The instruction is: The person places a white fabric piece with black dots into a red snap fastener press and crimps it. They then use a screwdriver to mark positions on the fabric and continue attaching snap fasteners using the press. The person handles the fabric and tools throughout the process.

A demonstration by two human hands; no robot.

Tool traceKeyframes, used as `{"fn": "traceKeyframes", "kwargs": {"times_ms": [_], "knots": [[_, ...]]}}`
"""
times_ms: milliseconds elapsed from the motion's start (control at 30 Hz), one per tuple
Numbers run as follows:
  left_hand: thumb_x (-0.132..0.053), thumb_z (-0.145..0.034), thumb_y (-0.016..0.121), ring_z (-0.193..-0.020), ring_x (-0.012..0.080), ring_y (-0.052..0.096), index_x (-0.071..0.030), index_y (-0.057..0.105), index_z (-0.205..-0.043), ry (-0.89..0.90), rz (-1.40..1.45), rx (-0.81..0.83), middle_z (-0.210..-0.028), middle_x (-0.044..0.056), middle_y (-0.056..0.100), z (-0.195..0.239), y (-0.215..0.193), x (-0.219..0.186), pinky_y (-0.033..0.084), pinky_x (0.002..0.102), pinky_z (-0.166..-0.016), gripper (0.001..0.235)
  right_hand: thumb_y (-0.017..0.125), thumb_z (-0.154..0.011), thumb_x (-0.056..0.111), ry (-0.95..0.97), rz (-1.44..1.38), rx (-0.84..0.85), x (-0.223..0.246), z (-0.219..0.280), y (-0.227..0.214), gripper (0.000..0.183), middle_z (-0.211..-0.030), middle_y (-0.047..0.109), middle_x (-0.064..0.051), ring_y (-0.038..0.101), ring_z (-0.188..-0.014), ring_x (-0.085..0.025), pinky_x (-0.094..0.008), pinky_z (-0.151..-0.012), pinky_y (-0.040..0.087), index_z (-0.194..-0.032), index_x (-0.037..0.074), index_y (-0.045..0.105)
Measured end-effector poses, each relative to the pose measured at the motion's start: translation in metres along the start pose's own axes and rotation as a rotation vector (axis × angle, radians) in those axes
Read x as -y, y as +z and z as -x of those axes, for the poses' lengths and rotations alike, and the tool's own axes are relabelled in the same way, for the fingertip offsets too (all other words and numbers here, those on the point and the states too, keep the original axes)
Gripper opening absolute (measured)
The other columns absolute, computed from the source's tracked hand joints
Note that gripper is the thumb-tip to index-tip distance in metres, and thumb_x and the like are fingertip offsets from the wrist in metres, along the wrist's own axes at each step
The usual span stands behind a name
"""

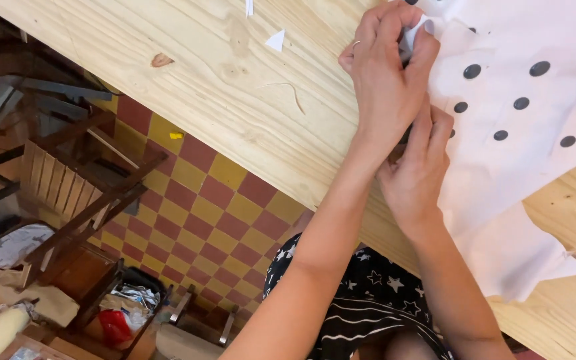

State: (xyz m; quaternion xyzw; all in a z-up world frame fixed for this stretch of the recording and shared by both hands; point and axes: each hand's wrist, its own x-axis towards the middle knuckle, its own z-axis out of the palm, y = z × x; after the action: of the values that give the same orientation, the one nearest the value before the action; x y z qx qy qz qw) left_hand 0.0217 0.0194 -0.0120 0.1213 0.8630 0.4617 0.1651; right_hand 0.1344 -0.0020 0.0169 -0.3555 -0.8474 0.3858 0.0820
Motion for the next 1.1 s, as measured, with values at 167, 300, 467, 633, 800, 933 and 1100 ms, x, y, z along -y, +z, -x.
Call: {"fn": "traceKeyframes", "kwargs": {"times_ms": [167,300,467,633,800,933,1100], "knots": [[-0.03,-0.092,0.048,-0.103,0.0116,0.06,-0.023,0.059,-0.09,-0.061,0.009,0.02,-0.098,-0.013,0.061,-0.01,-0.003,-0.018,0.029,0.036,-0.095,0.013,0.058,-0.101,0.016,0.123,0.1,0.02,0.007,-0.013,0.002,0.066,-0.122,0.055,-0.017,0.057,-0.086,-0.033,-0.045,-0.056,0.044,-0.159,0.005,0.028],[-0.05,-0.095,0.043,-0.098,0.0171,0.058,-0.021,0.056,-0.077,-0.085,0.018,-0.069,-0.081,-0.01,0.056,-0.011,0.001,-0.025,0.027,0.036,-0.092,0.036,0.021,-0.101,0.043,0.591,-0.003,0.185,0.035,-0.038,-0.009,0.058,-0.11,0.055,-0.007,0.06,-0.088,-0.032,-0.046,-0.071,0.043,-0.153,0.025,0.038],[-0.043,-0.098,0.047,-0.093,0.0124,0.056,-0.022,0.053,-0.072,-0.057,0.058,-0.082,-0.079,-0.013,0.057,-0.01,-0.002,-0.025,0.026,0.034,-0.091,0.034,0.055,-0.103,0.024,0.235,0.136,0.055,0.002,-0.025,0.004,0.041,-0.108,0.059,-0.009,0.06,-0.077,-0.03,-0.043,-0.055,0.04,-0.139,0.006,0.049],[-0.034,-0.096,0.056,-0.112,0.0179,0.066,-0.021,0.072,-0.093,-0.025,-0.021,-0.031,-0.108,-0.011,0.073,-0.009,0.009,0.001,0.033,0.038,-0.097,0.021,0.059,-0.108,0.022,0.058,-0.001,-0.029,-0.031,-0.021,0.0,0.035,-0.08,0.059,-0.005,0.057,-0.067,-0.024,-0.041,-0.064,0.046,-0.132,-0.002,0.052],[-0.039,-0.108,0.046,-0.114,0.0121,0.06,-0.029,0.073,-0.092,0.002,0.006,-0.021,-0.109,-0.016,0.068,-0.003,0.001,-0.009,0.026,0.035,-0.103,0.033,0.053,-0.112,0.02,0.348,-0.42,-0.025,-0.025,-0.023,0.005,0.026,-0.073,0.047,0.004,0.039,-0.068,-0.007,-0.025,-0.059,0.036,-0.092,0.01,0.04],[-0.04,-0.106,0.048,-0.114,0.0142,0.063,-0.022,0.076,-0.096,0.033,0.0,-0.034,-0.109,-0.012,0.07,-0.005,0.008,0.002,0.028,0.037,-0.1,0.035,0.053,-0.112,0.018,0.358,-0.527,-0.048,-0.027,-0.024,0.01,0.022,-0.075,0.049,0.003,0.04,-0.065,-0.005,-0.023,-0.056,0.035,-0.094,0.01,0.045],[-0.034,-0.104,0.055,-0.11,0.0155,0.064,-0.018,0.074,-0.097,0.049,0.003,-0.094,-0.109,-0.01,0.072,-0.006,0.015,0.008,0.029,0.037,-0.1,0.026,0.049,-0.111,0.018,0.468,-0.724,0.014,-0.003,-0.037,-0.006,0.024,-0.064,0.033,0.005,0.026,-0.056,-0.005,-0.024,-0.048,0.023,-0.088,0.011,0.047]]}}
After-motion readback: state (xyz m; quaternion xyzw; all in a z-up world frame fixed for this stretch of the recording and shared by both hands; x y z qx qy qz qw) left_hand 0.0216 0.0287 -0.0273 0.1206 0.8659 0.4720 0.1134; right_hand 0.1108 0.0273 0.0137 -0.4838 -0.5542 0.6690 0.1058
